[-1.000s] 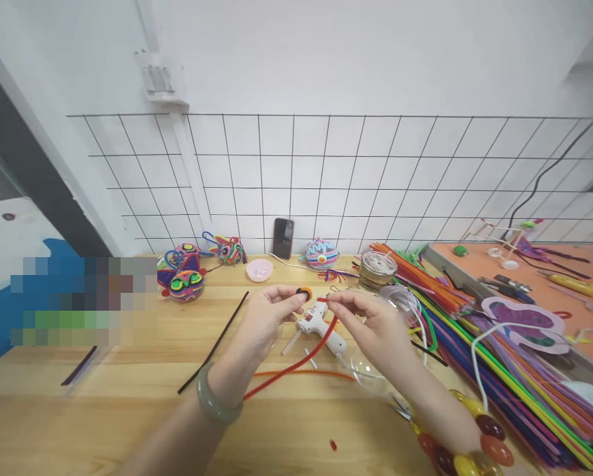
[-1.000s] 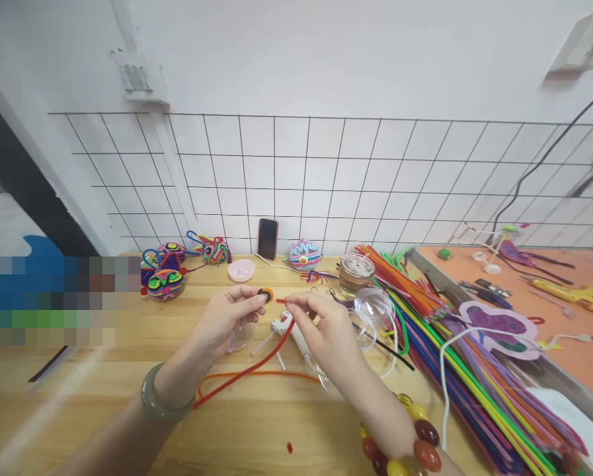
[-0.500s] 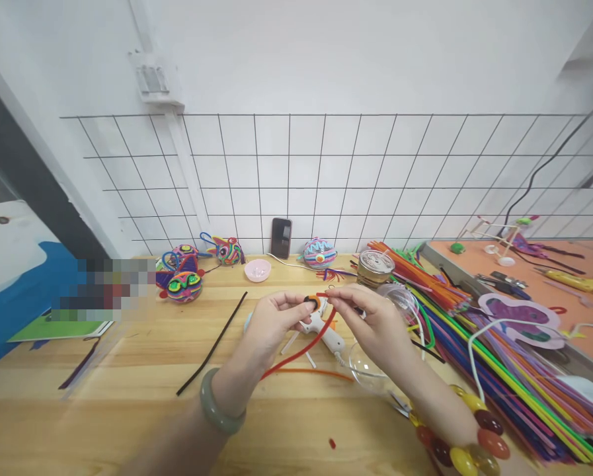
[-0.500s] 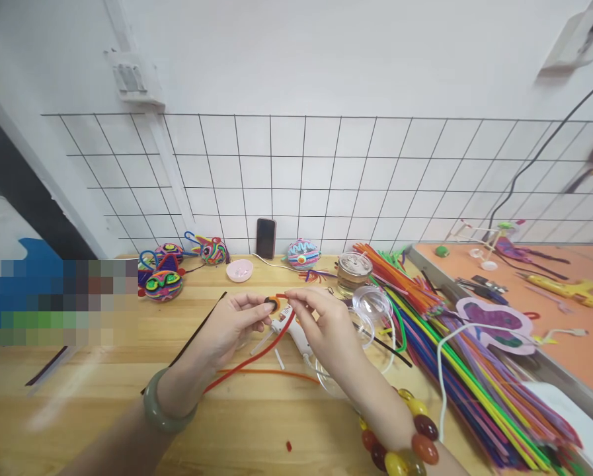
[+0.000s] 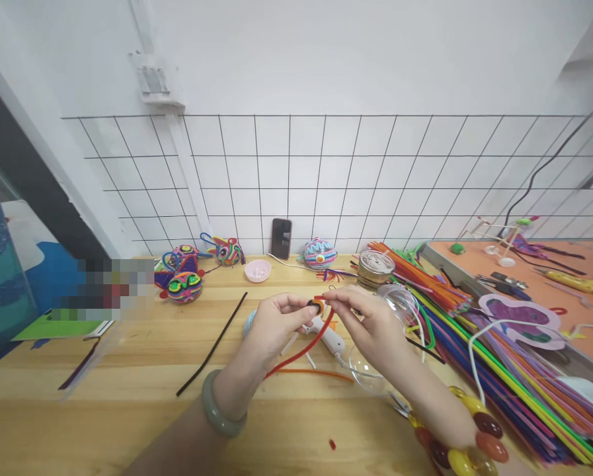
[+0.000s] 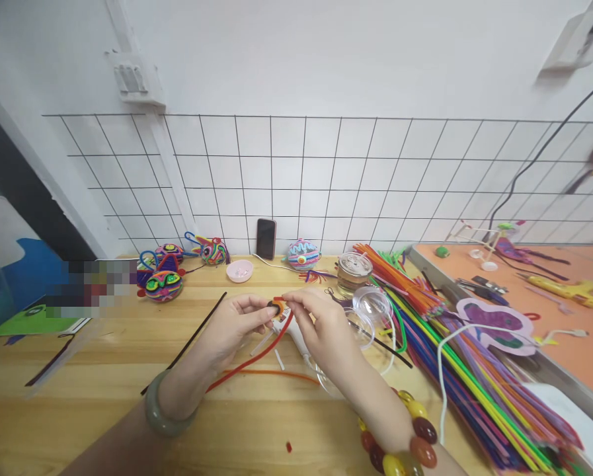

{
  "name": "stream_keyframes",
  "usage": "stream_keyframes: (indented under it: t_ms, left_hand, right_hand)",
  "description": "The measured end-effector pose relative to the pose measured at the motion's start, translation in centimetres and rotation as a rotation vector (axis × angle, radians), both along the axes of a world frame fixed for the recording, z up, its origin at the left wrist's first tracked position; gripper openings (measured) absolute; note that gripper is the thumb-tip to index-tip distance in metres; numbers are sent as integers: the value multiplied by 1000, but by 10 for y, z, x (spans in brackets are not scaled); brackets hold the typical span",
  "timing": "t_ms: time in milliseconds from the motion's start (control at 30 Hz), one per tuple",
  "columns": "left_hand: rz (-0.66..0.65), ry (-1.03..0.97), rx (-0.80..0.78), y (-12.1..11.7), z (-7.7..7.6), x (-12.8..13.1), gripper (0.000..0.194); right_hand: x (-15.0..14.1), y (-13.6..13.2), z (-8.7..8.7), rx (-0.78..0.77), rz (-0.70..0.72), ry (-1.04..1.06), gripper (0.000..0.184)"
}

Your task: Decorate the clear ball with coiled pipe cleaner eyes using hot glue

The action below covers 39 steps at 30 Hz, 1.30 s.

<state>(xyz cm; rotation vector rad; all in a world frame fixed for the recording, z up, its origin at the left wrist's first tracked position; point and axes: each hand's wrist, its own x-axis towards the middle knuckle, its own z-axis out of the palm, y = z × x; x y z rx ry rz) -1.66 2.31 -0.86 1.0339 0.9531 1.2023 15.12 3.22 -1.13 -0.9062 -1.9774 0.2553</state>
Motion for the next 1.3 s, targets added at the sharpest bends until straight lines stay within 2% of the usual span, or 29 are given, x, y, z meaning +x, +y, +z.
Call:
stream_keyframes:
  t_ms: [700, 1300]
  left_hand:
    - [24, 53, 33, 1, -3, 0, 23]
    - [36, 52, -1, -1, 3, 2, 23]
  right_hand:
    - [-2, -3, 3, 22, 35, -58, 20]
    - [-1, -4, 3, -10, 47, -85, 20]
